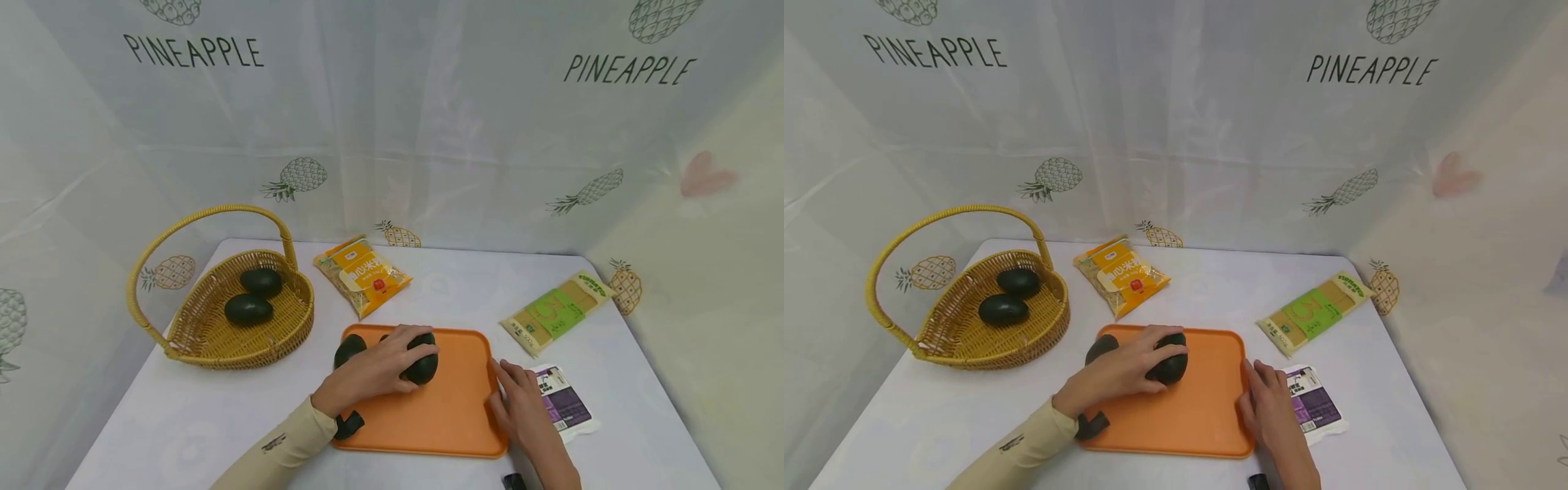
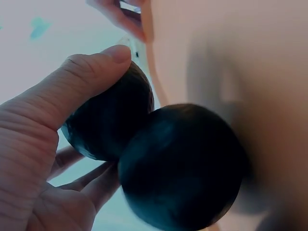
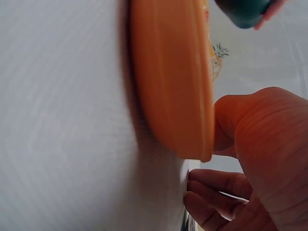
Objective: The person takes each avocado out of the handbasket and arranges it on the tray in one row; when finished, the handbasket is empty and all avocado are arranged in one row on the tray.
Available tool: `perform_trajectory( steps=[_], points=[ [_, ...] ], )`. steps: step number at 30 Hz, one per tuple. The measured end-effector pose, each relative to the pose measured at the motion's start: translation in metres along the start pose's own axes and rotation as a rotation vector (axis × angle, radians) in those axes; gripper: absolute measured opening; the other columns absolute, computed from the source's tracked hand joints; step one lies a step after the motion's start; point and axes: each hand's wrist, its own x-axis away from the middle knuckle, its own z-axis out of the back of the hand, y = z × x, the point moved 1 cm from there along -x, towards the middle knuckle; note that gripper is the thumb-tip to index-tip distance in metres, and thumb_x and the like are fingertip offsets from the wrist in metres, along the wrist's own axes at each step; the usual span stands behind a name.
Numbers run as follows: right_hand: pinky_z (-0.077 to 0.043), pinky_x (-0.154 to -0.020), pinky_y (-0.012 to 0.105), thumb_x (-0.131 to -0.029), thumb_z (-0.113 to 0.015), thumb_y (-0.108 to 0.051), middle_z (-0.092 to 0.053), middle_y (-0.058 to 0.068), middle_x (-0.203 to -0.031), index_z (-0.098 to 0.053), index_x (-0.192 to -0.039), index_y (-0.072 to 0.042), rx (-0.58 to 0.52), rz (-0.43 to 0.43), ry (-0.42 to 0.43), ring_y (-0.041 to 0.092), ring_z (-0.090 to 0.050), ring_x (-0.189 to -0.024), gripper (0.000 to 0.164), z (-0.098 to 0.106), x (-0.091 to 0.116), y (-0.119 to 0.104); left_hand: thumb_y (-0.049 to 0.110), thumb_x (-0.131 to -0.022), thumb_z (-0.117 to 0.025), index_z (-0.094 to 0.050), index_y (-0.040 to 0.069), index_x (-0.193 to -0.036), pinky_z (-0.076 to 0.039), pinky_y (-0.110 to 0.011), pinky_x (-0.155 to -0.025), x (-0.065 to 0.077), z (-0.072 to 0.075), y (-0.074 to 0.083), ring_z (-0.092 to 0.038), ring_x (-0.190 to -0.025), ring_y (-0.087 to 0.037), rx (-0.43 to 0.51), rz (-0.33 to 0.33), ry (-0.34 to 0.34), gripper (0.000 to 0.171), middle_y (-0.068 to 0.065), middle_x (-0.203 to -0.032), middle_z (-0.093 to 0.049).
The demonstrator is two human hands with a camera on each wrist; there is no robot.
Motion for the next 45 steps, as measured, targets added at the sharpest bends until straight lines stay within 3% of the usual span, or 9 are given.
perform_trajectory(
  steps=[8, 16, 20, 25, 32, 37, 45],
  points=[
    [-0.054, -0.102, 0.061, -0.093, -0.070, -0.001, -0.062, 0.027, -0.143, -0.063, -0.146, 0.000, -0.007, -0.053, -0.072, 0.042, -0.056, -0.122, 0.054, 0.002, 0.000, 0.000, 0.033, -0.094, -0.084, -0.054, 0.016, -0.155, -0.059, -0.030, -0.105, -0.007, -0.014, -0.002, -0.047, -0.151, -0.030, -0.063, 0.011, -0.064, 0.070, -0.016, -0.164, -0.045],
    [-0.054, -0.098, 0.059, -0.089, -0.071, 0.000, -0.065, 0.028, -0.138, -0.065, -0.143, 0.002, -0.013, -0.006, 0.001, 0.042, -0.058, -0.118, 0.054, 0.000, 0.001, 0.000, 0.041, -0.095, -0.082, -0.055, 0.019, -0.152, -0.061, -0.029, -0.099, -0.014, -0.025, -0.003, -0.050, -0.147, -0.031, -0.207, 0.041, -0.104, 0.067, -0.015, -0.162, -0.047],
    [-0.054, -0.098, 0.059, -0.089, -0.072, 0.000, -0.065, 0.027, -0.138, -0.065, -0.143, 0.001, -0.014, -0.006, 0.008, 0.041, -0.057, -0.119, 0.055, 0.000, 0.002, -0.001, 0.046, -0.095, -0.080, -0.055, 0.021, -0.152, -0.062, -0.031, -0.097, -0.016, -0.027, -0.004, -0.052, -0.146, -0.032, -0.270, 0.044, -0.091, 0.067, -0.015, -0.163, -0.047],
    [-0.053, -0.100, 0.061, -0.091, -0.071, -0.001, -0.064, 0.026, -0.141, -0.064, -0.145, 0.000, -0.018, -0.034, -0.028, 0.041, -0.056, -0.121, 0.054, 0.001, 0.002, 0.000, 0.055, -0.096, -0.076, -0.056, 0.023, -0.152, -0.061, -0.037, -0.104, -0.015, -0.029, -0.007, -0.052, -0.147, -0.029, -0.318, 0.014, -0.036, 0.067, -0.012, -0.161, -0.050],
    [-0.052, -0.097, 0.058, -0.089, -0.070, 0.001, -0.066, 0.028, -0.137, -0.066, -0.143, 0.002, -0.008, 0.007, 0.025, 0.041, -0.057, -0.118, 0.053, -0.002, 0.001, -0.001, 0.061, -0.096, -0.074, -0.056, 0.022, -0.153, -0.056, -0.041, -0.113, -0.016, -0.030, -0.008, -0.054, -0.145, -0.030, -0.338, -0.032, 0.023, 0.071, -0.011, -0.159, -0.054],
    [-0.053, -0.098, 0.060, -0.089, -0.070, 0.001, -0.066, 0.029, -0.136, -0.066, -0.142, 0.002, -0.011, 0.010, 0.032, 0.042, -0.057, -0.118, 0.053, -0.003, 0.000, -0.001, 0.060, -0.096, -0.074, -0.056, 0.022, -0.153, -0.056, -0.041, -0.112, -0.019, -0.031, -0.007, -0.056, -0.143, -0.029, -0.366, -0.056, 0.045, 0.071, -0.011, -0.157, -0.055],
    [-0.053, -0.099, 0.061, -0.091, -0.070, 0.000, -0.065, 0.029, -0.138, -0.065, -0.144, 0.001, -0.018, -0.003, 0.009, 0.042, -0.056, -0.121, 0.053, -0.002, -0.001, 0.000, 0.045, -0.102, -0.073, -0.056, 0.018, -0.152, -0.059, -0.036, -0.107, -0.025, -0.031, -0.003, -0.056, -0.141, -0.031, -0.294, -0.045, -0.017, 0.059, -0.014, -0.156, -0.054]
  ],
)
